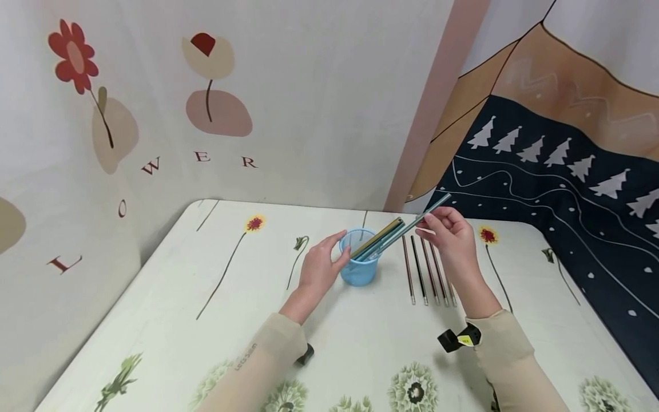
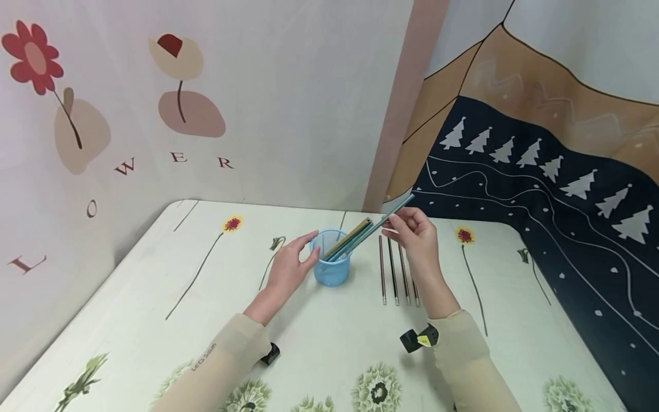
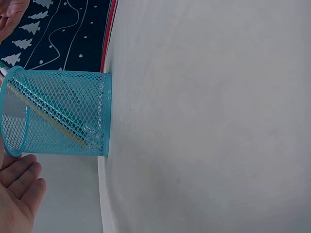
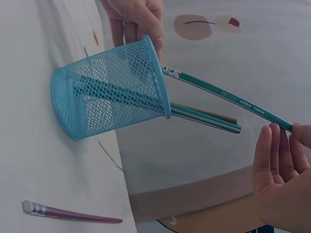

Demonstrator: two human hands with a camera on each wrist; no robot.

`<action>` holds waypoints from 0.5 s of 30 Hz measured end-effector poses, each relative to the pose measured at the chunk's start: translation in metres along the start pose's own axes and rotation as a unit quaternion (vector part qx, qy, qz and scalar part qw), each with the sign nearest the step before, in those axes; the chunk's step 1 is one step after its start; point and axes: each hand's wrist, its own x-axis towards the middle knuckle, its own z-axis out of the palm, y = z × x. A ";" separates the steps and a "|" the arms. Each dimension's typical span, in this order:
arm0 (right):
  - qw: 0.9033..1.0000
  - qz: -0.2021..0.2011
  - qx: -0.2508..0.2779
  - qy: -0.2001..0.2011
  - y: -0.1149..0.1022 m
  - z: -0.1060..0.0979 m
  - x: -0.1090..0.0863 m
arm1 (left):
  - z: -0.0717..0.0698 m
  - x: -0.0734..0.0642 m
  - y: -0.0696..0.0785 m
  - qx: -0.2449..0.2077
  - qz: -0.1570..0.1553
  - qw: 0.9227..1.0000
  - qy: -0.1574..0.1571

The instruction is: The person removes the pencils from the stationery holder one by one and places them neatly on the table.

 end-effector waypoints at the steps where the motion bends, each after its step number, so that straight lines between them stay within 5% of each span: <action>1: 1.000 -0.002 0.008 0.000 0.000 0.000 0.000 | 0.000 0.000 0.000 -0.001 0.000 1.000 0.000; 15: 1.000 -0.010 0.018 0.014 -0.008 -0.007 -0.002 | -0.001 0.000 0.001 -0.001 0.001 1.000 0.002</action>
